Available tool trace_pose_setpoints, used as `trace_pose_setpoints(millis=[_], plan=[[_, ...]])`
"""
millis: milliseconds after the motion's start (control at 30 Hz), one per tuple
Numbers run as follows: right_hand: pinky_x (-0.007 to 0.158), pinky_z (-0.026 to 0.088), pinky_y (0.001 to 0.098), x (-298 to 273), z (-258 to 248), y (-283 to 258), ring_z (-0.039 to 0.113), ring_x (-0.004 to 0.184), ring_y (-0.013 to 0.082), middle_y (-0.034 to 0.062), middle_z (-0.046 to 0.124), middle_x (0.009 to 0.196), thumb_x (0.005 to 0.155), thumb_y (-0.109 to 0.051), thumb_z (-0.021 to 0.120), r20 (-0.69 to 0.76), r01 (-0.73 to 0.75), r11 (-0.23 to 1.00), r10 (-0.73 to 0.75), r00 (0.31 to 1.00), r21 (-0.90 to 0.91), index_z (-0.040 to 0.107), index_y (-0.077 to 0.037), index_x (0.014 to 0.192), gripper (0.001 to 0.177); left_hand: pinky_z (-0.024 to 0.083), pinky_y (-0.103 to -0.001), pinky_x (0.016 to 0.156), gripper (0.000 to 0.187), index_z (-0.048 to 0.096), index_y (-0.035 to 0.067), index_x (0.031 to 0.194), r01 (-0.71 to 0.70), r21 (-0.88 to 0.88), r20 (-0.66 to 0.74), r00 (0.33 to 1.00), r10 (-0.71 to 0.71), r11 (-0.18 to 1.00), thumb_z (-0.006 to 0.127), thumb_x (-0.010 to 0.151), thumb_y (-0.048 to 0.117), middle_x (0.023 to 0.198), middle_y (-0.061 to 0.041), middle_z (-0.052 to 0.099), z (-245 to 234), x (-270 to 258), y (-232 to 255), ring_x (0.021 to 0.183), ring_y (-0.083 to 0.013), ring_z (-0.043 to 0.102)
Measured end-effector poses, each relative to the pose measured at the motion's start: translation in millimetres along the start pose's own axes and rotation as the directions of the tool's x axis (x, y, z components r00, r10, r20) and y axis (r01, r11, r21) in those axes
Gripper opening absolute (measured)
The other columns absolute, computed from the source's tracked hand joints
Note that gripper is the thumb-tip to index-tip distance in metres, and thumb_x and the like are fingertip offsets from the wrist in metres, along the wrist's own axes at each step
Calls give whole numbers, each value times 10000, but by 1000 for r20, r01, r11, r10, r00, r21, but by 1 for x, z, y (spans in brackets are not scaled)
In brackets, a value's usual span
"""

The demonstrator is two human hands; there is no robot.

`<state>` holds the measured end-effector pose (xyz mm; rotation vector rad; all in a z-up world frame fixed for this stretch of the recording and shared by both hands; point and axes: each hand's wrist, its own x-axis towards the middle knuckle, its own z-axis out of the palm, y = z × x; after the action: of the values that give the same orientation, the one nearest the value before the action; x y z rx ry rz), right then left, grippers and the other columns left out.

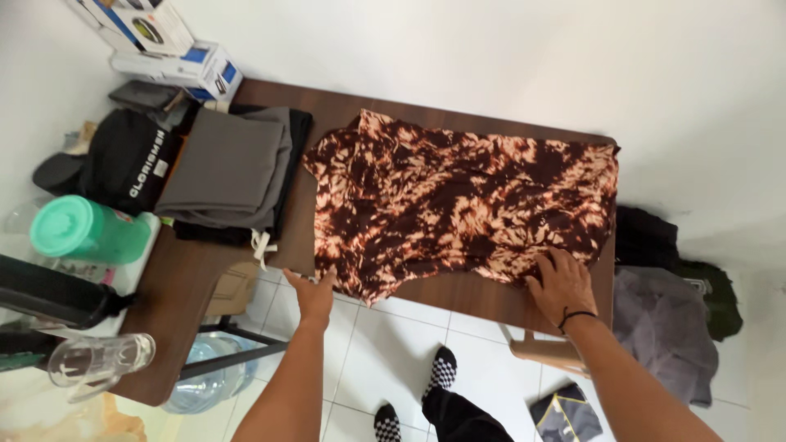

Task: The person picks up a shirt, spreads it out on a table, and folds the sides and bottom until it is a square.

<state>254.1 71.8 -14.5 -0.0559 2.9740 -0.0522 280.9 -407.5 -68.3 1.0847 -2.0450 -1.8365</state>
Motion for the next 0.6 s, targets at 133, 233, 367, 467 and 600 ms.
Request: trace_pose_setpoints(millis=[133,233,367,467,600], plan=[[1158,308,524,-32,18,26,406,1408,322,121,456,1526,916,-412,571,-73,-18,1000,18,997,-3,527,-175,1434,571,415,-350,1081,1266,-188,95,1600,30,77,107,994,-39,997,800,808,112,1474,-303,428,-6,-10,-5,1374,-317,472],[1193,373,476,-50,38,41,473,1432,254,65,525,1510,894,-283,570,-184,30,999,-33,982,-19,586,-177,1373,490,536,-376,854,1090,5,77,1639,128,209,85,985,-149,970,757,854,145,1272,-237,638,-17,-6,-12,1066,-365,649],[1162,411,458,-61,45,46,493,1430,248,40,548,1486,914,-231,577,-186,-24,995,5,982,-101,626,-174,1273,367,426,-419,589,640,444,-46,1482,279,-3,344,902,-261,960,686,929,167,947,-182,685,-33,13,-20,803,-297,596],[1095,453,447,-58,38,42,514,1383,240,13,565,1453,911,-230,591,-121,-77,985,59,991,-154,649,-174,1218,318,485,-404,665,439,608,-88,1303,309,43,513,809,-287,950,666,958,176,1005,-154,735,-33,21,-2,881,-280,679],[1135,475,429,-36,17,50,651,1226,276,52,723,1219,956,-253,570,-108,-160,987,163,981,33,712,-178,1128,235,569,-403,909,291,564,198,1225,318,-338,295,929,-221,886,553,955,90,1168,-70,705,-1,34,61,1056,-226,685]])
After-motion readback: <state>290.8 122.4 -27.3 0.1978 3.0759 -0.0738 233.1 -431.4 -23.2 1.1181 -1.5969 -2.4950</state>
